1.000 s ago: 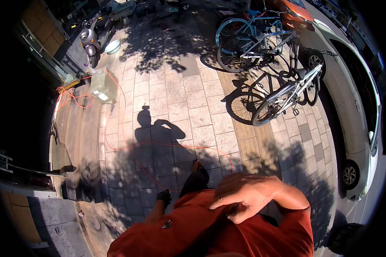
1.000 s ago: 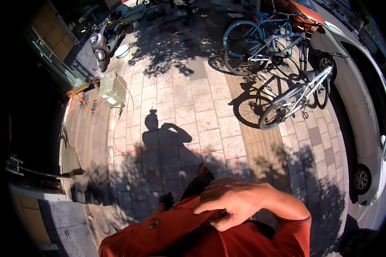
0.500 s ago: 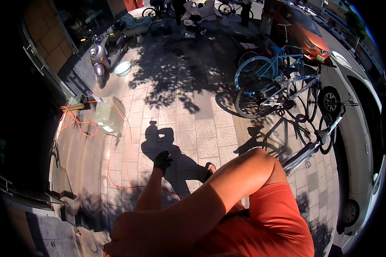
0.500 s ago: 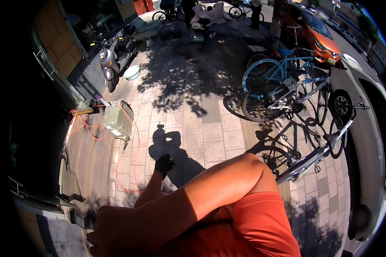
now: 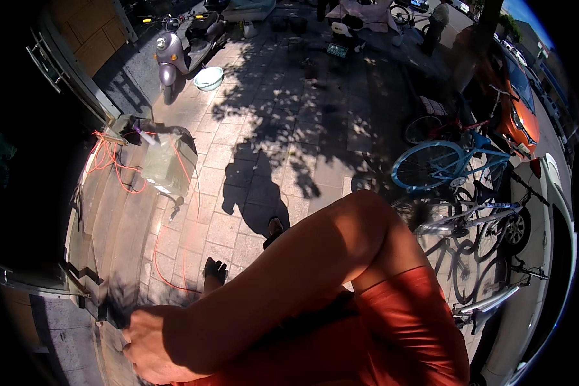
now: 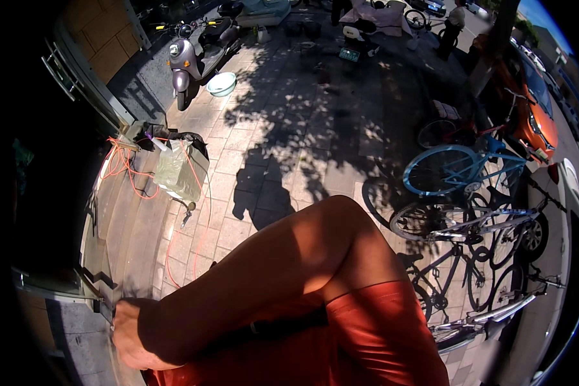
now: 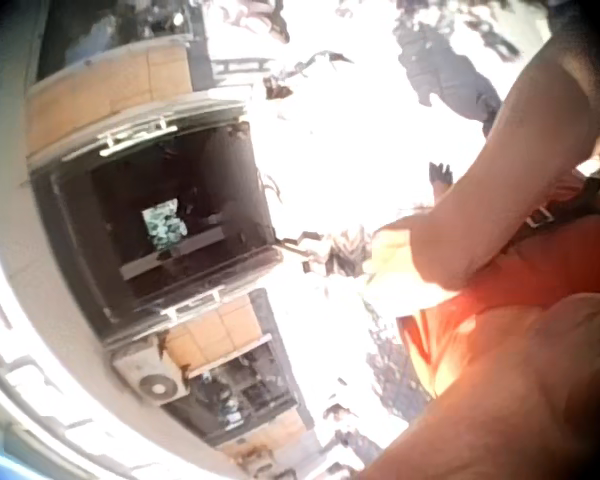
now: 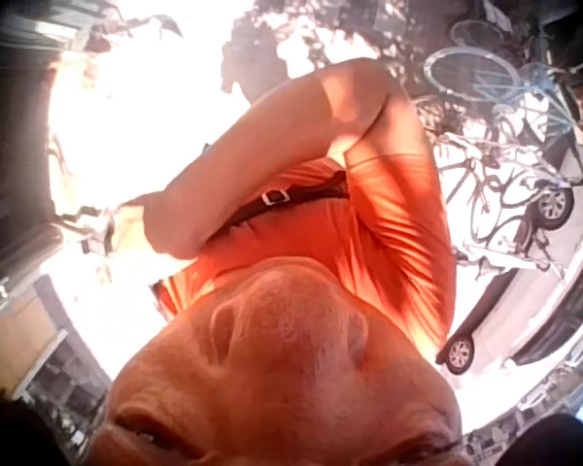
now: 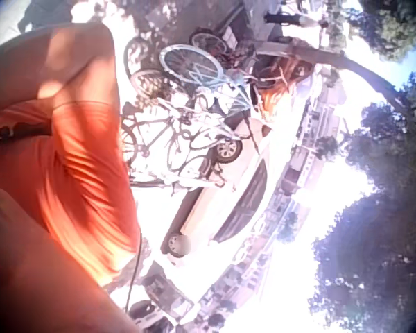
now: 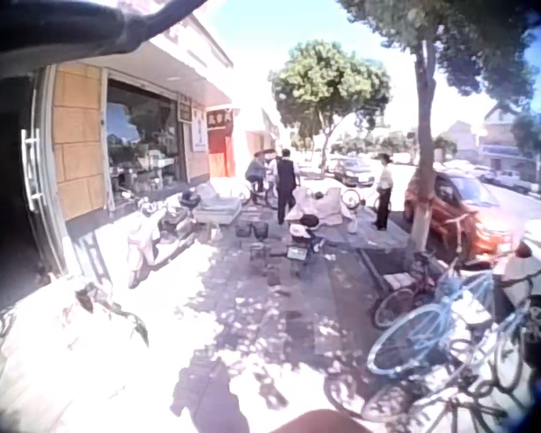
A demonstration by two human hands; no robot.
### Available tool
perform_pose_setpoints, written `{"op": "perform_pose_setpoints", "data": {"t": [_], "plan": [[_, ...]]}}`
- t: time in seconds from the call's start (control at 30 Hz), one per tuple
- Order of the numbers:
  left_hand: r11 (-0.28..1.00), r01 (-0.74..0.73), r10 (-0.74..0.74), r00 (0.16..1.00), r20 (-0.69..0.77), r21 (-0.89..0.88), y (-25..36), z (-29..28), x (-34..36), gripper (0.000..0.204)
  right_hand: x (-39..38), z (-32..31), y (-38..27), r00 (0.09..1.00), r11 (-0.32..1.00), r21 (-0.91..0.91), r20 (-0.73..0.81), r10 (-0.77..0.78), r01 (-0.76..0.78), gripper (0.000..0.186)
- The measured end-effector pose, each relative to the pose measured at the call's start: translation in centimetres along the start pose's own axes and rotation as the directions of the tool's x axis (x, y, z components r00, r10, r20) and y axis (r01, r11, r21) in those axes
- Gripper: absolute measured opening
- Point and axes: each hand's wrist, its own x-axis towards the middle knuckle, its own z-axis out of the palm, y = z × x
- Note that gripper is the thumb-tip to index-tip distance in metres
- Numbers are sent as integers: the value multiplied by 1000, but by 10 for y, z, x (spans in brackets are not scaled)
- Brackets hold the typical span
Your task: The person walks to a bicycle, puts on gloves, and uses a screwdriver to adjust the handlebars. They then test the handlebars and move the bicycle slightly.
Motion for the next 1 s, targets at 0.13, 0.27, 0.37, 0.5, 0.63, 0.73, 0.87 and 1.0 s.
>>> {"op": "perform_pose_setpoints", "data": {"t": [0.13, 0.27, 0.37, 0.5, 0.63, 0.73, 0.87, 1.0], "plan": [[989, 125, -125, 992, -11, 75, 43, 71, 61, 47, -96, -37, 152, 990, 988, 89, 72, 118, -124, 18], [969, 105, -136, 982, 128, 223, 131, 190, 106, 45, -178, -118, 264, 948, 935, 161, 74, 308, -316, 13], [983, -58, -5, 942, 337, 176, 231, 312, 127, 45, -243, -159, 325, 873, 867, 163, -53, 484, -471, 9], [947, -308, 217, 818, 532, 88, 367, 429, 135, 42, -322, -194, 422, 822, 843, 149, -189, 538, -517, 20], [876, -470, 358, 782, 510, 106, 441, 489, 209, 38, -395, -243, 530, 883, 848, 373, -132, 451, -377, 25], [910, -276, 179, 935, 307, 309, 468, 519, 262, 44, -453, -293, 607, 873, 735, 658, -251, 418, -163, 27], [921, -22, 23, 1000, 1, 389, 464, 554, 235, 24, -523, -349, 714, 835, 609, 780, -236, 498, -143, 27], [852, 138, -128, 990, -56, 505, 483, 600, 223, 23, -593, -382, 825, 662, 409, 794, -9, 749, -451, 22]]}}
